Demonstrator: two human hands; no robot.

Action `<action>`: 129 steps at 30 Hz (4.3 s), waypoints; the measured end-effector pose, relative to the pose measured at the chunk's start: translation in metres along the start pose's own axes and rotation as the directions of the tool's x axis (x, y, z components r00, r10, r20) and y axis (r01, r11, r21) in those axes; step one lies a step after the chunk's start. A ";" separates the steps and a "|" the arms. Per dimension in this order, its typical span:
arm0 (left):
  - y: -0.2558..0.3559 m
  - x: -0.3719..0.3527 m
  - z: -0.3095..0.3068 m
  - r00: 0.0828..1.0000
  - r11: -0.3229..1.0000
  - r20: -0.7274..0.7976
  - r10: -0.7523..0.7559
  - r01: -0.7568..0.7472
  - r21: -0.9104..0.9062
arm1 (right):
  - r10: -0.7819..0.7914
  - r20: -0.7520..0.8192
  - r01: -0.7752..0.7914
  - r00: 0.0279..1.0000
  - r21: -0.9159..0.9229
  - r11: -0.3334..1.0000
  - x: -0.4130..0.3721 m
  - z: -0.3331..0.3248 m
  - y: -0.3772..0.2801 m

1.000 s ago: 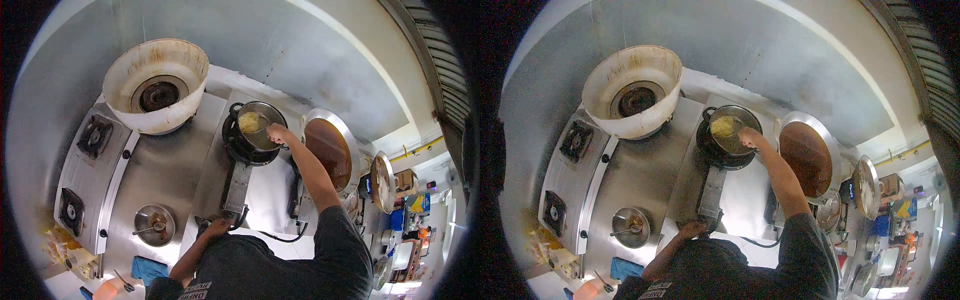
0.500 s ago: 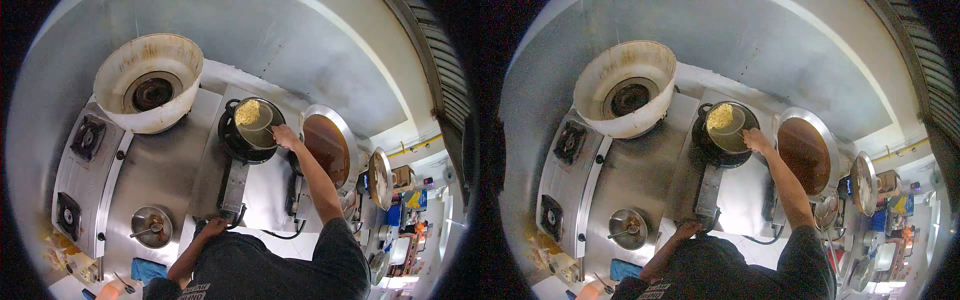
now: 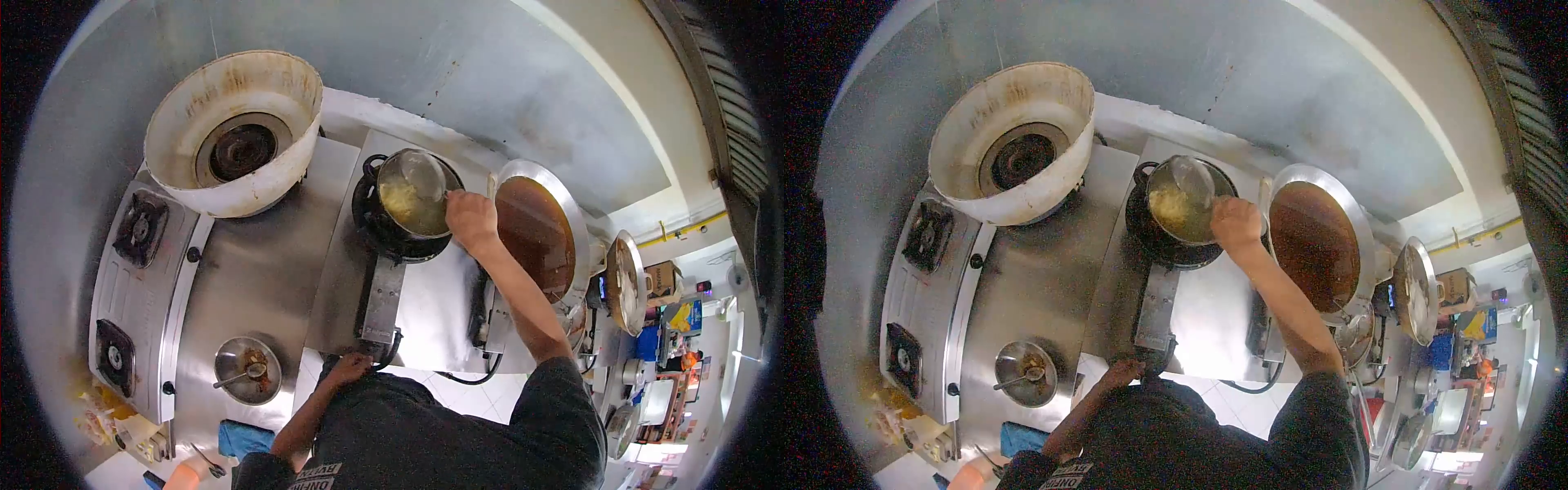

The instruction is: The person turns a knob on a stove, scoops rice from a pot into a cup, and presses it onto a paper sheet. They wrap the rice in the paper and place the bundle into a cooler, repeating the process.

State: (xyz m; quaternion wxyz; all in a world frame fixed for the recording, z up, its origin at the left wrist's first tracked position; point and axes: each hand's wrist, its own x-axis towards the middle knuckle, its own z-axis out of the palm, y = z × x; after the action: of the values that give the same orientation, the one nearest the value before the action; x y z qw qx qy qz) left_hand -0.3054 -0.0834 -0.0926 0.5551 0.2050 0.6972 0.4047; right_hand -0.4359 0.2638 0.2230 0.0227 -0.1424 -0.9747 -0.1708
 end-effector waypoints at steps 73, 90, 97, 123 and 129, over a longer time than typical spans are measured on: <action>-0.138 -0.253 0.138 0.852 0.980 -0.494 -0.172 0.200 0.005 | 0.155 -0.340 0.088 0.928 0.602 0.794 -0.285 0.203 -0.087; -0.212 -0.142 0.199 0.899 0.900 -0.064 -0.434 0.436 0.023 | 0.427 0.902 -0.939 -0.065 0.090 -0.332 -1.025 0.360 -0.137; -0.147 -0.053 0.317 0.968 0.871 0.000 -0.250 0.225 0.438 | 0.337 0.800 -0.524 -0.497 0.032 -0.851 -1.213 0.279 -0.211; 0.086 0.021 1.147 0.304 0.394 0.375 -0.876 0.004 0.919 | 0.348 0.815 -0.127 -0.463 0.327 -0.936 -1.590 0.349 0.149; 0.129 0.079 1.359 0.502 0.173 0.444 -0.742 -0.497 0.850 | -0.051 0.838 0.172 -0.544 0.052 -0.984 -1.670 0.292 0.150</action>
State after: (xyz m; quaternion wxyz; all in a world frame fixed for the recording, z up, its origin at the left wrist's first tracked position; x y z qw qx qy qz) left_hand 0.9269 0.5084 -0.1148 0.5799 0.5983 0.4184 -0.3615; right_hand 1.2092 0.0476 -0.1575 -0.2779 0.8232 -0.1076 -0.4832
